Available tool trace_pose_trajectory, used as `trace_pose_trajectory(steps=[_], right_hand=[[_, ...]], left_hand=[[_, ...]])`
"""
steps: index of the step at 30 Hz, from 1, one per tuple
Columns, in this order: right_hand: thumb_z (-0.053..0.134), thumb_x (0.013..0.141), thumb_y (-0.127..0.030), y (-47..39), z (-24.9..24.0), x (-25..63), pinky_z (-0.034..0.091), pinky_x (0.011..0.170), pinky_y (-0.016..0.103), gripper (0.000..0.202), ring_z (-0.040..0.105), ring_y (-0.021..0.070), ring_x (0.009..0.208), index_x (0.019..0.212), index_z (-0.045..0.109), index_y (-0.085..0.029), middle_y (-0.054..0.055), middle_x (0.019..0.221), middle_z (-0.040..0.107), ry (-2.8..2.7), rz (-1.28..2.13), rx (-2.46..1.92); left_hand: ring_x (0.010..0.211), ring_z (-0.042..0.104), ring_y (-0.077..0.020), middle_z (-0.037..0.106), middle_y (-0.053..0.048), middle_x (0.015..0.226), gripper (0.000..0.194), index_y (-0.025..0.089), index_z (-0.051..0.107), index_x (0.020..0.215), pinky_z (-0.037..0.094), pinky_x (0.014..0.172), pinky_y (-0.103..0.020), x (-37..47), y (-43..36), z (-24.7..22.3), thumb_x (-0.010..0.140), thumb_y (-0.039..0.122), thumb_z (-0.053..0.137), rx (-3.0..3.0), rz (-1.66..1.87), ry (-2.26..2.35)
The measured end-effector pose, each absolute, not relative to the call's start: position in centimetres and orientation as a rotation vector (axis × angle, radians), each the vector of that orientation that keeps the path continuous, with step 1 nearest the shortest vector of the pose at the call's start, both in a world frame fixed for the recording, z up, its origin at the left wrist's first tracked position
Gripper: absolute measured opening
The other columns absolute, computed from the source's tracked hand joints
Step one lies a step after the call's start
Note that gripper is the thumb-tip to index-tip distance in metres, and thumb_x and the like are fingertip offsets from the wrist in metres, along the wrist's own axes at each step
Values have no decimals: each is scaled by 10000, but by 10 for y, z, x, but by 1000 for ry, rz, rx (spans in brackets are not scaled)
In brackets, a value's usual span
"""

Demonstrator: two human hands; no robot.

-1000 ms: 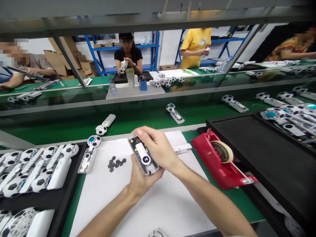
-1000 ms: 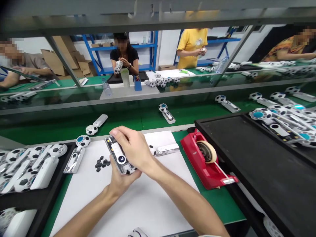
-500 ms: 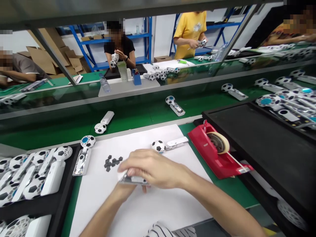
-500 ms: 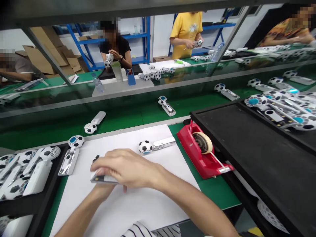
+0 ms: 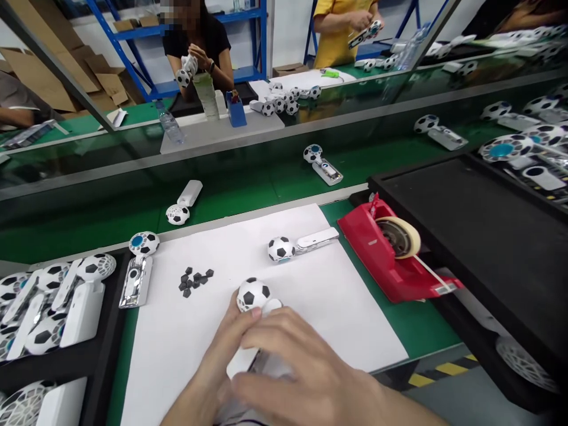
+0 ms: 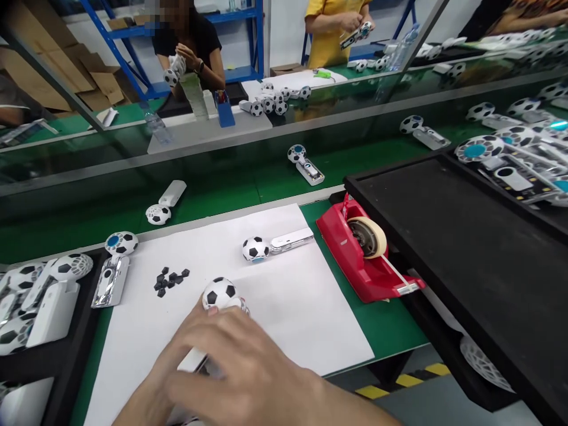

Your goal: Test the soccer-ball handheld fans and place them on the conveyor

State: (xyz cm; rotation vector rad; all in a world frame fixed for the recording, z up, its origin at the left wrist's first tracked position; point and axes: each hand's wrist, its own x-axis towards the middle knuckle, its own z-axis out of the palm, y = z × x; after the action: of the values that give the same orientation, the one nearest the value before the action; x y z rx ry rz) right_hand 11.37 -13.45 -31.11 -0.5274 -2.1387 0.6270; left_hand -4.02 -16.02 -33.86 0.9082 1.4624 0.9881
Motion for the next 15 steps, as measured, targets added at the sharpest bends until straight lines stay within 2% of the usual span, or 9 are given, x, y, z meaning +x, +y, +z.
trace_pose_trajectory(steps=[2,4,6,8,10,11,15], right_hand=[[554,934,-185,-140,-322,123,539,726,308,97,604,179,851,962,644,-206,62,940,626,-1869,818,-821],[610,910,-276,-145,-334,127,509,631,303,96,568,166,732,991,599,-224,24,840,567,-1671,1038,-1077],[694,843,-412,-150,-345,125,518,647,324,304,581,185,760,1054,558,-241,22,894,579,-1587,1318,-1199],[771,753,-473,-157,-353,117,547,763,373,547,615,233,928,1185,510,-262,55,1097,604,-1535,1571,-1233],[800,723,-440,-164,-358,107,538,884,423,721,592,279,1106,1320,427,-284,85,1276,571,-1479,1720,-1265],[782,742,-400,-167,-360,104,537,898,431,752,593,284,1125,1367,380,-286,93,1290,576,-1448,1752,-1268],[659,782,-238,-171,-361,103,558,838,410,752,659,254,980,1436,290,-272,75,1128,661,-1445,1746,-1171]], left_hand=[[860,710,-224,716,-50,947,422,221,541,1164,583,742,-326,-39,-163,-340,813,400,692,639,968,1355],[927,700,-234,711,-54,1019,571,230,518,1170,573,806,-333,-39,-164,-343,694,347,811,376,998,1283],[942,693,-244,715,-57,1003,592,217,552,1135,565,817,-333,-37,-166,-346,630,309,847,236,1054,1295],[922,693,-251,721,-55,948,553,208,586,1134,567,789,-337,-34,-168,-348,644,299,825,170,1091,1317],[923,691,-258,724,-60,942,549,210,601,1183,568,764,-336,-32,-171,-350,676,288,796,156,1094,1292],[940,688,-265,725,-69,968,566,212,598,1215,569,765,-340,-32,-173,-352,687,282,789,166,1078,1266],[1082,644,-319,670,-110,1207,649,240,541,1322,564,831,-384,-51,-180,-358,730,370,772,316,1062,1213]])
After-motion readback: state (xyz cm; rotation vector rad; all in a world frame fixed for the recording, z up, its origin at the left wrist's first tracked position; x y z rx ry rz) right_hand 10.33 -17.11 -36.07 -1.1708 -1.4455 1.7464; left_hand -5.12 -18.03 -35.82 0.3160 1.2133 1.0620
